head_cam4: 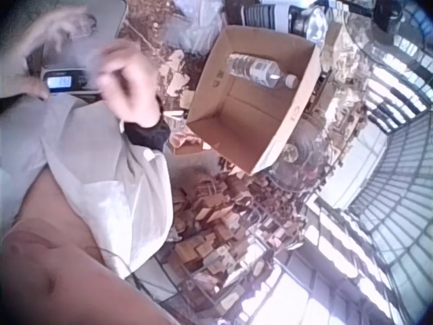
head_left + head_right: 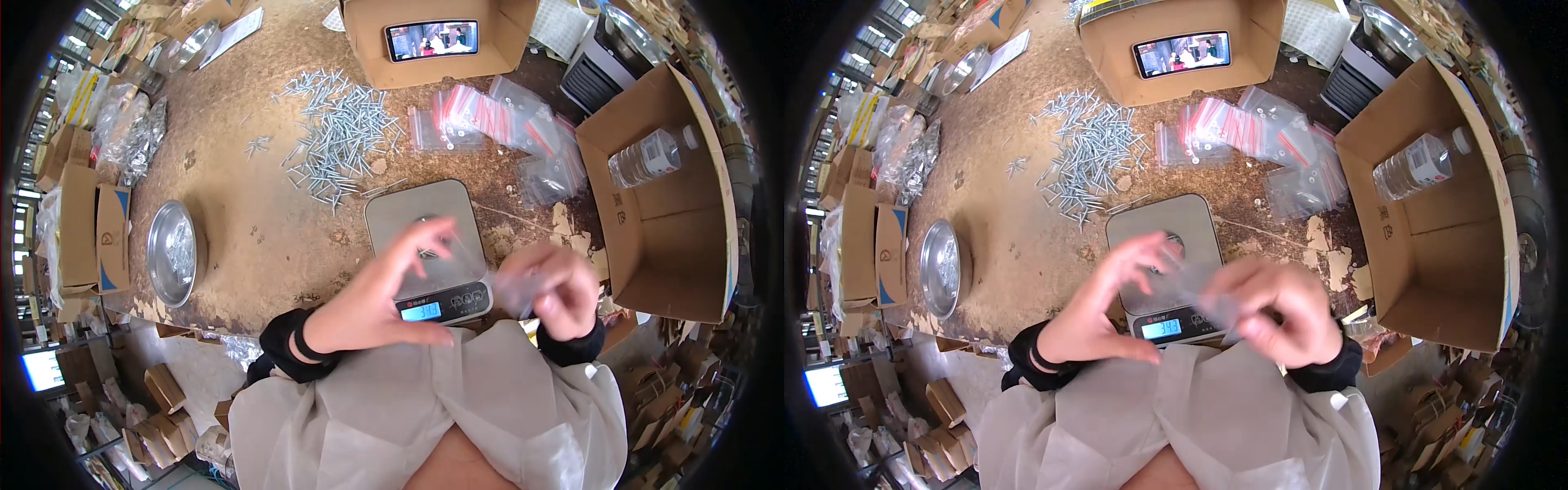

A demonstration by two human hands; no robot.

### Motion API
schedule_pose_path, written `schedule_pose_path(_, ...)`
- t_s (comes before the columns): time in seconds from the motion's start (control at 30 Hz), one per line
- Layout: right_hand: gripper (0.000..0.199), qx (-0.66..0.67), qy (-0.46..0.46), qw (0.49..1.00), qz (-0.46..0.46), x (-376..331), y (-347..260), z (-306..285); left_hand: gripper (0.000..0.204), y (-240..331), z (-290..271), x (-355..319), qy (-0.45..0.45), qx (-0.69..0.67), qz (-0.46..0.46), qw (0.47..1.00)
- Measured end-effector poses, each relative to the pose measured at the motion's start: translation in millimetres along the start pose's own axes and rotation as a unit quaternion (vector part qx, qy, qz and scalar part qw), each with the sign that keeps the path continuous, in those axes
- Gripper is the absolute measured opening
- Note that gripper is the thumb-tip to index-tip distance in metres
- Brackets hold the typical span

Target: The person repeatedly scoops nails from a pile on a table, places them onto a digital scale, and transfers them into small plastic bags. The person seals each bag and sets it aside, continuing the cycle of weighing and packaging throughout the video.

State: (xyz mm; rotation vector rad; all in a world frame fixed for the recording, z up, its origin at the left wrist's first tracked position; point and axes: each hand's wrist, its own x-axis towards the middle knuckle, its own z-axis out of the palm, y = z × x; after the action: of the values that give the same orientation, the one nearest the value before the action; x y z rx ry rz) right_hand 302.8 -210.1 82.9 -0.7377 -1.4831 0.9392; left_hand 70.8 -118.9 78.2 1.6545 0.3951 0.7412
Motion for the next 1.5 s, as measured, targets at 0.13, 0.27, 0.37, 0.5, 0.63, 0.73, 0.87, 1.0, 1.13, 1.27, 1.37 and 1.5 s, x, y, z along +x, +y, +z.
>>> schedule_pose_path(0.13,0.013,-0.071,-0.019,0.994,-0.085,2,-2,11,0.062,-7,2,-9,-0.106,-0.121,-0.030,0.987)
schedule_pose_path(0.27,0.012,-0.089,0.008,0.991,-0.097,-6,-1,9,0.034,-19,-6,-15,-0.119,-0.135,0.019,0.983)
schedule_pose_path(0.37,0.011,-0.048,0.083,0.990,-0.106,-11,2,19,0.024,-19,-6,-12,-0.117,-0.148,0.036,0.981)
schedule_pose_path(0.5,0.011,-0.092,0.100,0.983,-0.122,-11,3,20,0.011,-19,3,-20,-0.027,-0.112,-0.015,0.993)
schedule_pose_path(0.63,0.012,-0.197,0.165,0.964,-0.061,-7,-2,26,0.008,-21,-2,-23,0.036,0.000,0.048,0.998)
schedule_pose_path(0.73,0.013,-0.206,0.284,0.933,-0.084,4,0,43,0.012,-16,-6,-24,0.062,0.118,0.082,0.988)
schedule_pose_path(0.87,0.029,-0.315,0.003,0.938,-0.148,2,-5,26,0.018,-18,-3,-24,0.044,0.172,0.165,0.970)
schedule_pose_path(1.0,0.043,-0.338,-0.077,0.926,-0.152,12,5,48,0.023,-18,-2,-20,-0.021,0.102,0.196,0.975)
schedule_pose_path(1.13,0.054,-0.313,-0.099,0.931,-0.162,11,10,55,0.025,-19,-2,-26,-0.061,-0.063,0.109,0.990)
schedule_pose_path(1.27,0.056,-0.268,-0.108,0.945,-0.154,13,9,59,0.026,-15,-9,-24,-0.117,-0.110,0.009,0.987)
schedule_pose_path(1.37,0.055,-0.247,-0.119,0.949,-0.158,13,9,58,0.028,-15,-11,-21,-0.123,-0.142,-0.030,0.982)
schedule_pose_path(1.5,0.051,-0.236,-0.139,0.947,-0.168,18,7,56,0.027,-17,-23,-21,-0.144,-0.105,-0.052,0.983)
